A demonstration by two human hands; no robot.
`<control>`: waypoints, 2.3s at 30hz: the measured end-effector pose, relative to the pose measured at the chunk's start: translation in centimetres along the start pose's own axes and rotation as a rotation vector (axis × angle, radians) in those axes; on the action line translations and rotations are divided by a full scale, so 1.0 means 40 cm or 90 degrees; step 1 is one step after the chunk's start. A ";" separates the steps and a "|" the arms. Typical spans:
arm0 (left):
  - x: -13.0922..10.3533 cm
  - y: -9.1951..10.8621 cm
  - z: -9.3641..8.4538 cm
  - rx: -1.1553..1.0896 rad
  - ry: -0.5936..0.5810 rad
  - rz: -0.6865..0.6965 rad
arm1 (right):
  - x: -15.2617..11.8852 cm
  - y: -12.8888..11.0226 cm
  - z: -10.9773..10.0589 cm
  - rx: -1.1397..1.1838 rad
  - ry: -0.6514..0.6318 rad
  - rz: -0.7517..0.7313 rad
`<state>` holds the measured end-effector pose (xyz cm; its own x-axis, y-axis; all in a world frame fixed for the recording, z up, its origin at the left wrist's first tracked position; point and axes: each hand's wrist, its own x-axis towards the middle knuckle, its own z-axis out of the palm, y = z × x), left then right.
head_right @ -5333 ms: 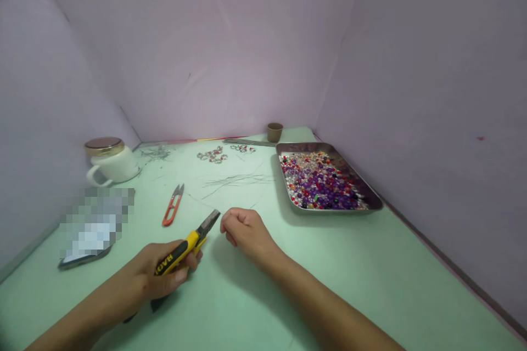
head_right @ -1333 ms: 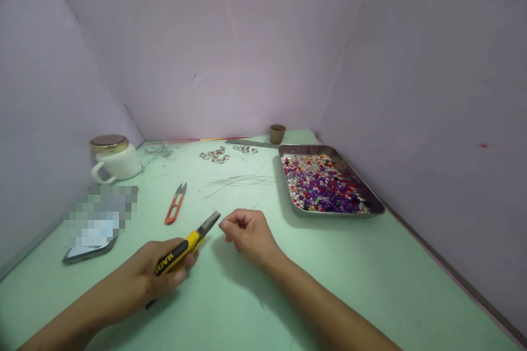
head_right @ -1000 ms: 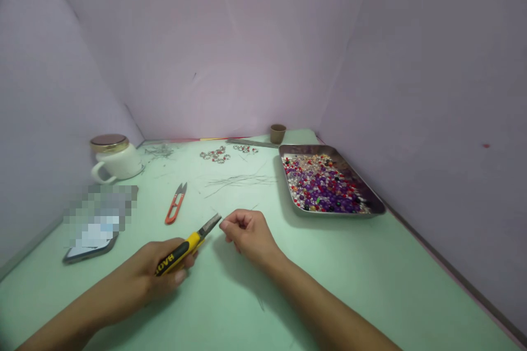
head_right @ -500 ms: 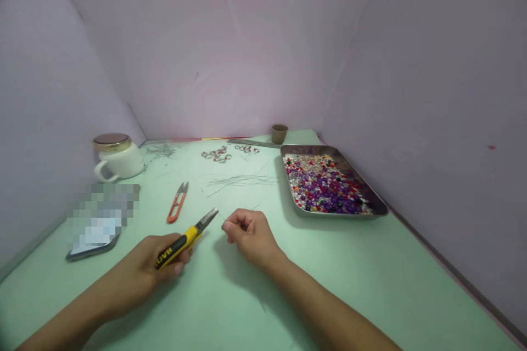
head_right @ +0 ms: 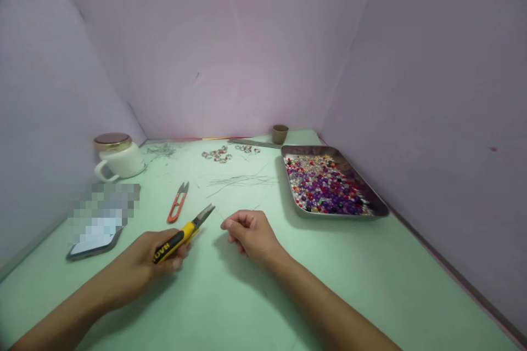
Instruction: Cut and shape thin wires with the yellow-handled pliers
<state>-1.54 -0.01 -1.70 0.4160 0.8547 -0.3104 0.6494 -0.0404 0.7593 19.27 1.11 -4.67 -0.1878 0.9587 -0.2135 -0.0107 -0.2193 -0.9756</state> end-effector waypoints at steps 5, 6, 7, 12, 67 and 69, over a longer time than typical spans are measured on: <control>-0.001 0.007 0.005 -0.028 -0.009 -0.011 | -0.006 -0.005 0.002 -0.023 0.009 -0.041; -0.002 0.010 0.005 -0.032 -0.008 -0.012 | -0.007 -0.005 0.003 -0.027 0.018 -0.047; -0.003 0.013 0.004 -0.036 -0.013 -0.014 | -0.008 -0.006 0.003 -0.029 0.029 -0.050; -0.014 0.038 -0.006 -0.059 -0.071 -0.014 | -0.008 -0.008 0.006 -0.023 0.066 -0.028; -0.028 0.026 -0.018 0.071 -0.086 -0.014 | 0.005 0.008 -0.017 0.041 -0.093 0.009; -0.026 0.026 -0.020 0.054 -0.093 -0.012 | 0.003 0.004 -0.016 0.061 -0.092 0.021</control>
<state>-1.81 -0.55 -0.13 0.4869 0.7721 -0.4085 0.7067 -0.0733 0.7037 19.88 1.31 -4.88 -0.3291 0.9162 -0.2286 -0.0945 -0.2728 -0.9574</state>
